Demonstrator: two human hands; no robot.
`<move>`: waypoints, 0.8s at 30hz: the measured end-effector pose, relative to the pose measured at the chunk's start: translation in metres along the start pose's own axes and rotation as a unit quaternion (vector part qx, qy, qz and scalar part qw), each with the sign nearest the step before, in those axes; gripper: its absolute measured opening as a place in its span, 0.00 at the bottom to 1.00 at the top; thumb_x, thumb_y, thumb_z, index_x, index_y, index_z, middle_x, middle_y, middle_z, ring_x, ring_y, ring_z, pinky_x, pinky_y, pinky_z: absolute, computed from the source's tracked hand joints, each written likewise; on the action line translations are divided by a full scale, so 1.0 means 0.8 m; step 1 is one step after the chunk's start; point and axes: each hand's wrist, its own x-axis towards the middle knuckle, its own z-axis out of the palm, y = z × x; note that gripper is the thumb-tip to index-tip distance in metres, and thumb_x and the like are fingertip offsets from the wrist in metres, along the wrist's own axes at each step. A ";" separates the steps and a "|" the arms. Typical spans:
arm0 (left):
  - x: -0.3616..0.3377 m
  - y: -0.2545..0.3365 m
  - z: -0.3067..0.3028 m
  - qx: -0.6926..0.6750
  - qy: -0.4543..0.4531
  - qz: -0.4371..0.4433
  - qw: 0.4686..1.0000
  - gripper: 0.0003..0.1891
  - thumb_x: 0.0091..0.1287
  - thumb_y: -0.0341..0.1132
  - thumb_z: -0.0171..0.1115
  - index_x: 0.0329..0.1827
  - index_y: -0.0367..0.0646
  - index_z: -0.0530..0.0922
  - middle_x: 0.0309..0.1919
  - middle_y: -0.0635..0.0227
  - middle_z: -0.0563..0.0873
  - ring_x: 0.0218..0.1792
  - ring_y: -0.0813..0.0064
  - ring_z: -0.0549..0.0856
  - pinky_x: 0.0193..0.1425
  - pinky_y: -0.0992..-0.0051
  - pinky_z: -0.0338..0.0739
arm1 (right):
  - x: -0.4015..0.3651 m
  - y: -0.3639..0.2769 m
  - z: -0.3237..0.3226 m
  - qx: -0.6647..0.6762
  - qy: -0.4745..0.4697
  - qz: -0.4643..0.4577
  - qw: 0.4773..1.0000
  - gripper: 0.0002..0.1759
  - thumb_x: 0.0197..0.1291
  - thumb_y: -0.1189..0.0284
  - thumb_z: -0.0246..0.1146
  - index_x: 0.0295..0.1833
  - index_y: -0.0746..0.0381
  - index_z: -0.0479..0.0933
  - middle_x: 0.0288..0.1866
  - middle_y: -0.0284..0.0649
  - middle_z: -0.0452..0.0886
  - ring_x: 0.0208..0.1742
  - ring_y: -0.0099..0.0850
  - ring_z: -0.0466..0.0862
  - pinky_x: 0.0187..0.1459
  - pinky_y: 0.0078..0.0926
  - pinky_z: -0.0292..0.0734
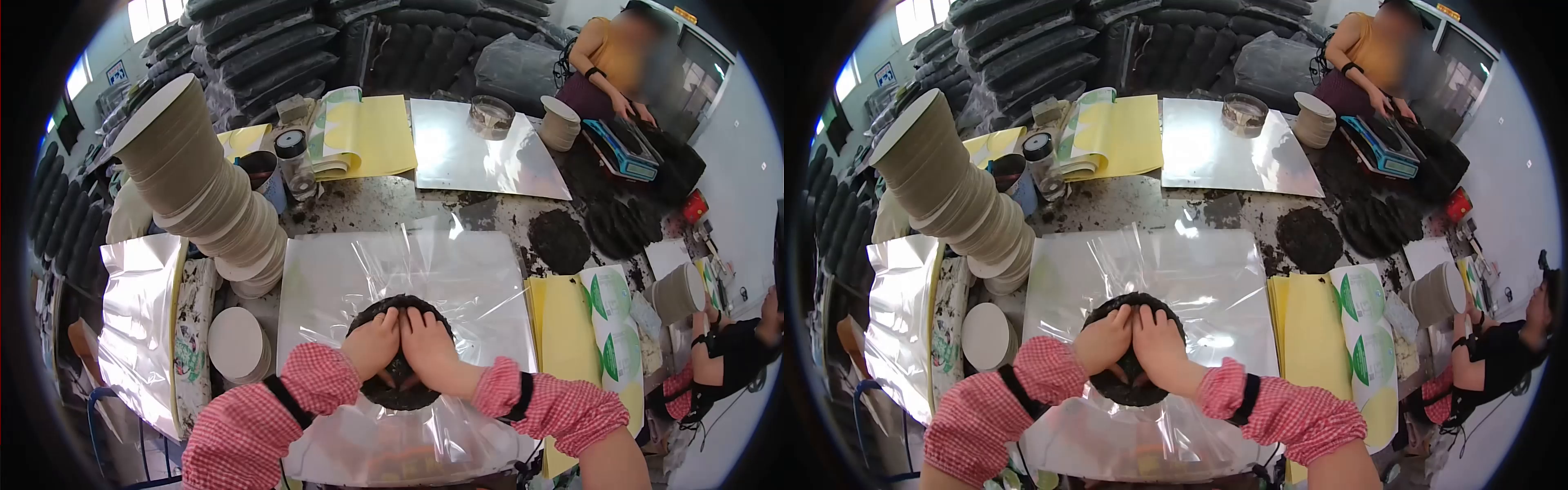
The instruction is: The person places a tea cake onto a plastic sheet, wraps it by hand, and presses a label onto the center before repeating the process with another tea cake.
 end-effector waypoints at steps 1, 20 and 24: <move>0.004 0.002 0.006 -0.002 -0.001 -0.001 1.000 0.57 0.30 0.50 0.85 0.63 0.20 0.70 0.61 0.48 0.72 0.60 0.54 0.77 0.63 0.67 0.78 | 0.000 -0.003 0.026 -0.100 0.033 0.027 0.994 0.61 0.20 0.53 0.84 0.64 0.72 0.70 0.63 0.51 0.70 0.59 0.43 0.74 0.57 0.36 0.74; -0.076 0.025 -0.001 -0.045 0.102 0.080 0.991 0.20 0.70 0.55 0.56 0.42 0.48 0.82 0.37 0.63 0.81 0.43 0.62 0.81 0.51 0.64 0.67 | -0.074 0.055 -0.039 0.164 0.044 -0.281 0.945 0.16 0.59 0.67 0.68 0.53 0.57 0.81 0.47 0.38 0.82 0.54 0.37 0.81 0.60 0.40 0.73; -0.071 0.019 -0.010 -0.072 0.067 0.086 0.991 0.19 0.70 0.54 0.57 0.43 0.48 0.82 0.35 0.63 0.83 0.41 0.63 0.82 0.48 0.63 0.70 | -0.059 0.048 -0.036 0.143 -0.014 -0.311 0.939 0.10 0.61 0.62 0.64 0.41 0.57 0.79 0.38 0.37 0.77 0.44 0.36 0.78 0.48 0.37 0.71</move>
